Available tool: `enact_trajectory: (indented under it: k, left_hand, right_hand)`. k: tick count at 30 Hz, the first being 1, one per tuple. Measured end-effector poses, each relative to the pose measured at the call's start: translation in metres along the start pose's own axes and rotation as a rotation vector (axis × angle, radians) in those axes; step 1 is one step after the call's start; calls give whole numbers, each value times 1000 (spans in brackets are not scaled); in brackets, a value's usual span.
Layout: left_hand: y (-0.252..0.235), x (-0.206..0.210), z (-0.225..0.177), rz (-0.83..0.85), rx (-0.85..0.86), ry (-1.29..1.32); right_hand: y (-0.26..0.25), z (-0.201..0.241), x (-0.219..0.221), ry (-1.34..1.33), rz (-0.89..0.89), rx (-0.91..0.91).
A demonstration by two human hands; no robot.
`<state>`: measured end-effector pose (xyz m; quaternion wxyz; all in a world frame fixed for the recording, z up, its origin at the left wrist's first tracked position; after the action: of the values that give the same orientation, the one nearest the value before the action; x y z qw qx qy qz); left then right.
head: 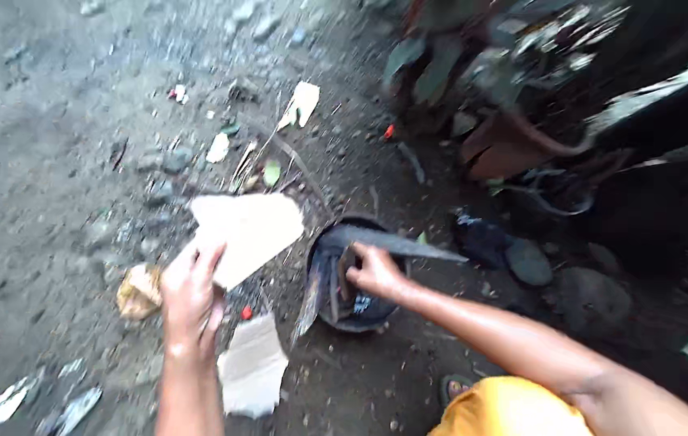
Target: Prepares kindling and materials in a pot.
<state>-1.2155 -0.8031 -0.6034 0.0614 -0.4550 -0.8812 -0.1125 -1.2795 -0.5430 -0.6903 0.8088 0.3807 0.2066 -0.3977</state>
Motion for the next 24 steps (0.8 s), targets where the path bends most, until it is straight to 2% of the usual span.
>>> enact_trajectory:
  k: [7,12,16,19,21,22,24]
  left_hand:
    - [3,9,1,-35,-16,22]
    - [9,9,1,-27,-2,16]
    - [12,11,1,-1,11,-20]
    - [19,7,3,34,-17,-103]
    - [17,0,5,12,-38,-69]
    - [16,-3,5,7,-38,-65]
    - [15,-11,2,-9,-29,-68]
  right_hand:
    - [-4,-11,13,21,112,35]
    - [-10,-9,15,1,95,25]
    - [-8,-9,11,20,65,-76]
    - [11,-6,-35,90,-52,-188]
    - [11,-27,-82,74,-272,-257]
    - [11,-44,-112,62,-381,-258]
    - [15,-89,-167,46,-525,-115]
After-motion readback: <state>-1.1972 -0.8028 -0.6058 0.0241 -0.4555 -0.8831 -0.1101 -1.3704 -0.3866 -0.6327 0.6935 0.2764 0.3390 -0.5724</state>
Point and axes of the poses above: each hand's wrist, its own y-axis away from the middle knuckle, its own x-axis out of the palm, z = x × y, the point moved 4 cm from there along -y, towards the middle knuckle, and after that the axes turned 7 degrees about y, right-handed, at the moved point
